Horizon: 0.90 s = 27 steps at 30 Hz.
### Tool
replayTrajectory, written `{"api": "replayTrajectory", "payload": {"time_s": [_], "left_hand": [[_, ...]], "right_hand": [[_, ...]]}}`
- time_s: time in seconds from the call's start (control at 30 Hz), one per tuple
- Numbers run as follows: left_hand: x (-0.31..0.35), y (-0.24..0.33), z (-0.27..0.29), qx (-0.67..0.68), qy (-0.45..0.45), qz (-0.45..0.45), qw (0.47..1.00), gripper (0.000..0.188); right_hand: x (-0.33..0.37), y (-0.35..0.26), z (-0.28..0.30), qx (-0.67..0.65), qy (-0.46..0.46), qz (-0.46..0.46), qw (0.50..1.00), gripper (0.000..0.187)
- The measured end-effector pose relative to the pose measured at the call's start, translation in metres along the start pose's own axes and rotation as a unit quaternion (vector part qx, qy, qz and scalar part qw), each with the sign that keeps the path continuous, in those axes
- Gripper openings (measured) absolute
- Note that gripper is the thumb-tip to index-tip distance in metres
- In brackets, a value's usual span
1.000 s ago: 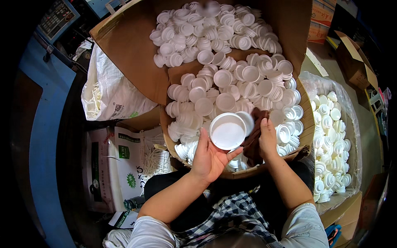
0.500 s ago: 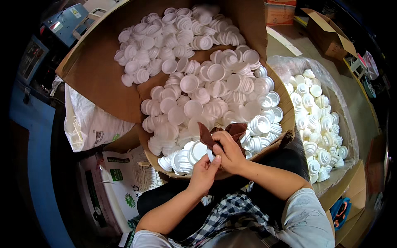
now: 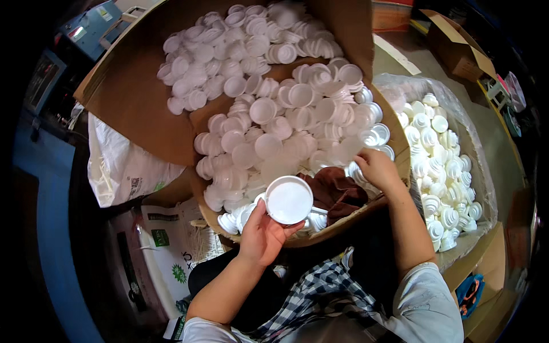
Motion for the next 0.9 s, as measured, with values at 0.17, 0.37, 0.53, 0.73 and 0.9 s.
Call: {"api": "replayTrajectory", "payload": {"time_s": [0.17,0.37,0.53,0.73,0.9], "left_hand": [[0.002,0.008,0.001,0.029,-0.024,0.010,0.999,0.052],[0.008,0.014,-0.005,0.050,-0.051,0.009,0.997,0.051],[0.010,0.020,-0.004,0.132,-0.109,0.024,0.985,0.047],[0.009,0.017,0.001,0.070,-0.054,-0.003,0.996,0.054],[0.003,0.003,0.008,-0.028,0.007,0.010,1.000,0.050]], "right_hand": [[-0.001,0.017,-0.019,0.099,-0.108,-0.034,0.989,0.047],[-0.018,0.016,-0.043,0.099,-0.103,-0.015,0.990,0.035],[-0.015,0.015,-0.034,0.086,-0.100,-0.015,0.991,0.031],[0.009,-0.024,0.012,-0.138,0.041,0.095,0.985,0.031],[0.042,-0.065,-0.003,-0.640,-0.122,0.053,0.756,0.039]]}}
Point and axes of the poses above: each hand's wrist, its own x-axis away from the middle knuckle, its own z-axis out of the back of the hand, y = z × x, the point moved 6 cm from there along -x, towards the middle knuckle, and after that the axes turned 9 degrees about x, right-handed, at the moved point
